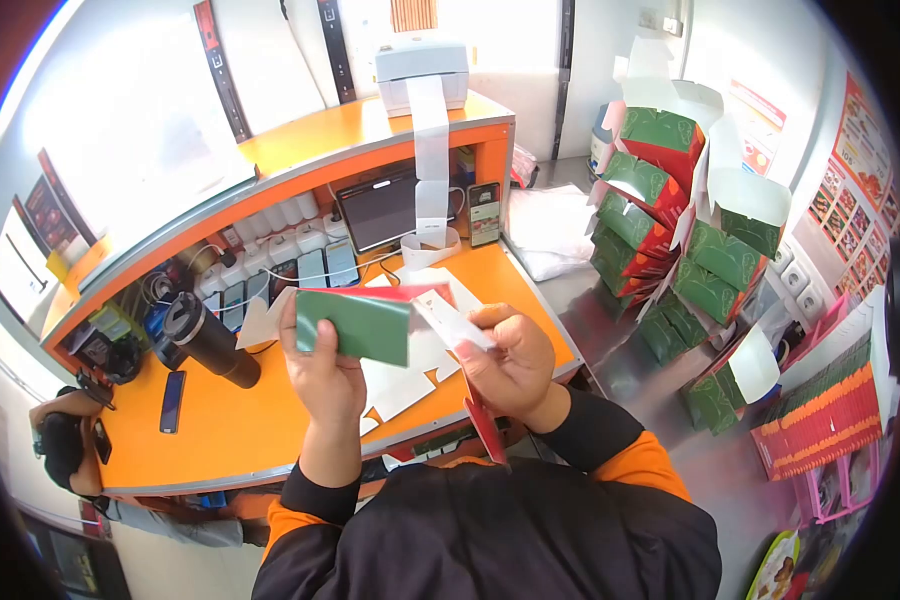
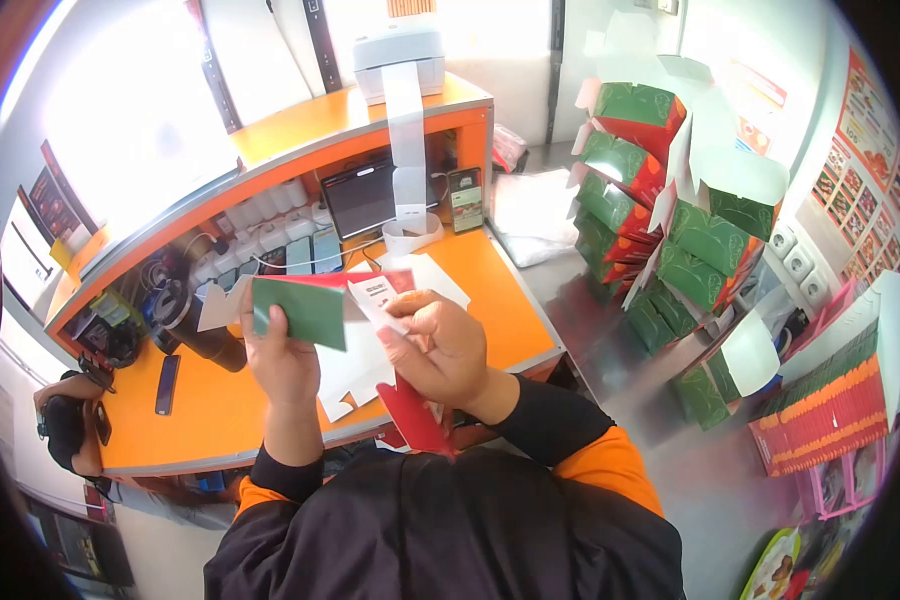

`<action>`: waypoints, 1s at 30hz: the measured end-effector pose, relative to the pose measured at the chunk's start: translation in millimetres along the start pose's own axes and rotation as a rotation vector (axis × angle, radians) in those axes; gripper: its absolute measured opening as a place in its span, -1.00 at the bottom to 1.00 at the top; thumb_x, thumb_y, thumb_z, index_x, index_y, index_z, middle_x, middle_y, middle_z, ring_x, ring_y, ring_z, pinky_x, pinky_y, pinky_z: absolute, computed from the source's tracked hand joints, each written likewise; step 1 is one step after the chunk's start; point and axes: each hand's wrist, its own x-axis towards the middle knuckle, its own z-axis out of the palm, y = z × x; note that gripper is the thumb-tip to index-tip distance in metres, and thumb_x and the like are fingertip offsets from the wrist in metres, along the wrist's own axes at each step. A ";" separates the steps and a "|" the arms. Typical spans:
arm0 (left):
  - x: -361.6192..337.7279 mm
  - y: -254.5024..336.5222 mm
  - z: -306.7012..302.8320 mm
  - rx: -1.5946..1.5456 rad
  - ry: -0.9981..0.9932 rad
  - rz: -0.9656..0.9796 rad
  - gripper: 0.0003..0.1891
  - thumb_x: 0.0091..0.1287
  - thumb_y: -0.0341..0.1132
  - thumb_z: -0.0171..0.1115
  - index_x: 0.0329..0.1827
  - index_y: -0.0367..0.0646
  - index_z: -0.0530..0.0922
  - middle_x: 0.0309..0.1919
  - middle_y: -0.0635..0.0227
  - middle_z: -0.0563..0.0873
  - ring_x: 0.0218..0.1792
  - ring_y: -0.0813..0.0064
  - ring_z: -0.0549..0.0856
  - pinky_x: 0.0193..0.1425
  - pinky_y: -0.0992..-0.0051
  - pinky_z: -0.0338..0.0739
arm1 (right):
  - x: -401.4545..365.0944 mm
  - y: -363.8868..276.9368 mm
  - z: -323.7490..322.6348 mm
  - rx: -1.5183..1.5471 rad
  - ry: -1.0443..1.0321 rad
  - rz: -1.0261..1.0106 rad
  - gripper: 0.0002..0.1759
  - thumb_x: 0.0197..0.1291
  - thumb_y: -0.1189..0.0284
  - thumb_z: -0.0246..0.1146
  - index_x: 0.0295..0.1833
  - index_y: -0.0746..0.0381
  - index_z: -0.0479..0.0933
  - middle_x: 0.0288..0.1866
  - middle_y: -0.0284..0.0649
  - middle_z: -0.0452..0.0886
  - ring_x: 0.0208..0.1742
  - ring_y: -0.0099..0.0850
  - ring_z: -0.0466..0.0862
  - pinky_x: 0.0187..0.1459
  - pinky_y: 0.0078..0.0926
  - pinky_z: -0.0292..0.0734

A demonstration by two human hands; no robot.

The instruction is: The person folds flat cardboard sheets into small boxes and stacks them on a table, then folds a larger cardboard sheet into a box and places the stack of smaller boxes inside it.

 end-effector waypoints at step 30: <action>-74.2 -32.6 9.2 0.064 -0.989 -1.277 -0.81 0.37 -0.38 0.06 -0.06 -0.30 0.43 -0.37 0.36 0.60 -0.39 0.54 0.66 -0.35 0.57 0.58 | 33.5 -14.7 -67.4 0.126 -1.038 0.717 -0.61 -0.12 0.43 0.36 -0.09 0.27 0.54 -0.18 -0.23 0.48 -0.11 -0.42 0.46 -0.06 -0.51 0.33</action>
